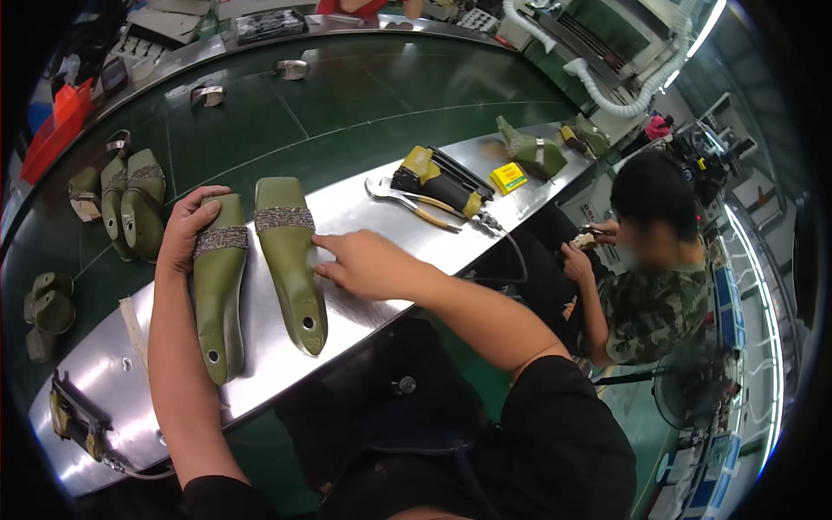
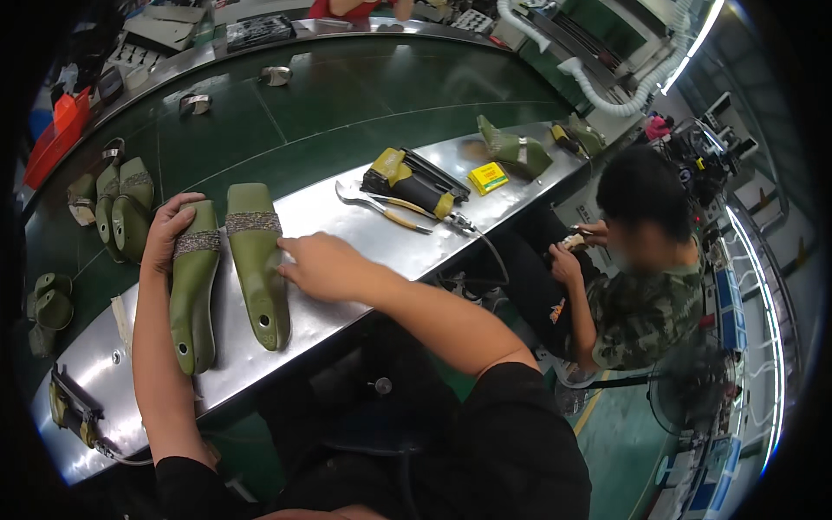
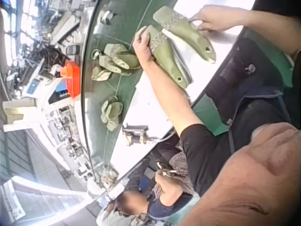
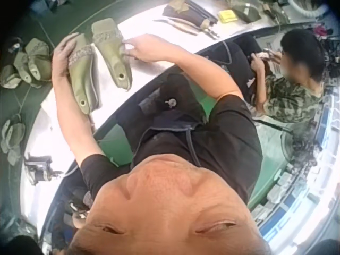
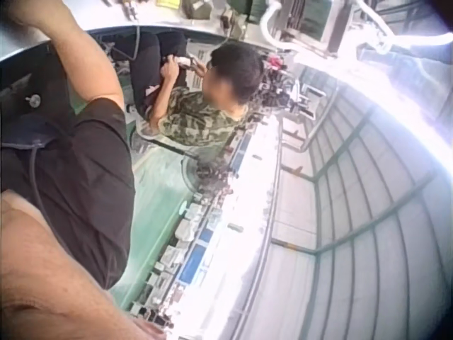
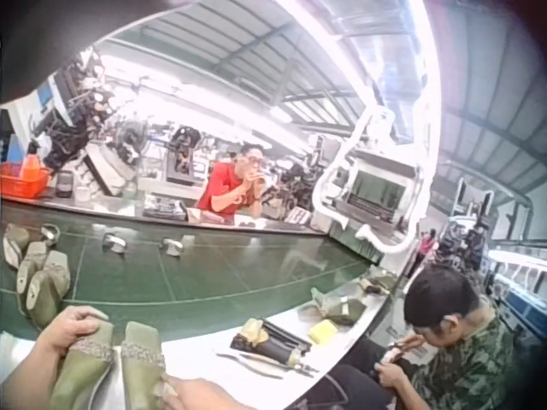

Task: The person assembles green slipper uppers onto wooden lasts. They use a staple gun to secure the material to the sole and a pair of pliers to trim excess material. The person handles the slippers one at a time, placing them on a metal workbench after completion.

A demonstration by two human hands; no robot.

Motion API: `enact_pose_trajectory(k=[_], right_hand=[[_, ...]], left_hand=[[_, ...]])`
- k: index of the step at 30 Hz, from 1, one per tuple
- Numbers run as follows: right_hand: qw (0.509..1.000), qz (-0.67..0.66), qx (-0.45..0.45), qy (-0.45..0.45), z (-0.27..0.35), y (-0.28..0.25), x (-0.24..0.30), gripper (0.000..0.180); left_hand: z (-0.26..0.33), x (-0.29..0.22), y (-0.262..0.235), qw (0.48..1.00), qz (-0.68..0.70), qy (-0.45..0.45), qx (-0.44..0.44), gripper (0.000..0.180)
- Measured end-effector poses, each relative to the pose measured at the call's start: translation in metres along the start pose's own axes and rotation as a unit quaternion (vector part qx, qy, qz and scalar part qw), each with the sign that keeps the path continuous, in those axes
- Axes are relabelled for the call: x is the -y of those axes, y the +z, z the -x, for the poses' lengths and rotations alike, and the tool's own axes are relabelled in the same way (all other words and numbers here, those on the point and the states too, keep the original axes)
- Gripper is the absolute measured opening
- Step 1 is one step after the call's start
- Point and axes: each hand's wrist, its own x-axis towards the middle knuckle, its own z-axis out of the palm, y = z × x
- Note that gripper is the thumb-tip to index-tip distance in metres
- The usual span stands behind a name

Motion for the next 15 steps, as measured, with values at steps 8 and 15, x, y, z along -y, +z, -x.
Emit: enact_pose_trajectory(k=[8, 15], right_hand=[[0.991, -0.104, -0.070, -0.035, -0.183, -0.075, -0.072, 0.047], [0.978, -0.005, -0.208, 0.014, -0.373, -0.076, -0.164, 0.053]], left_hand=[[0.015, -0.008, 0.013, 0.997, -0.010, -0.022, -0.073, 0.032], [0.020, -0.010, 0.013, 0.994, -0.009, -0.055, -0.099, 0.038]])
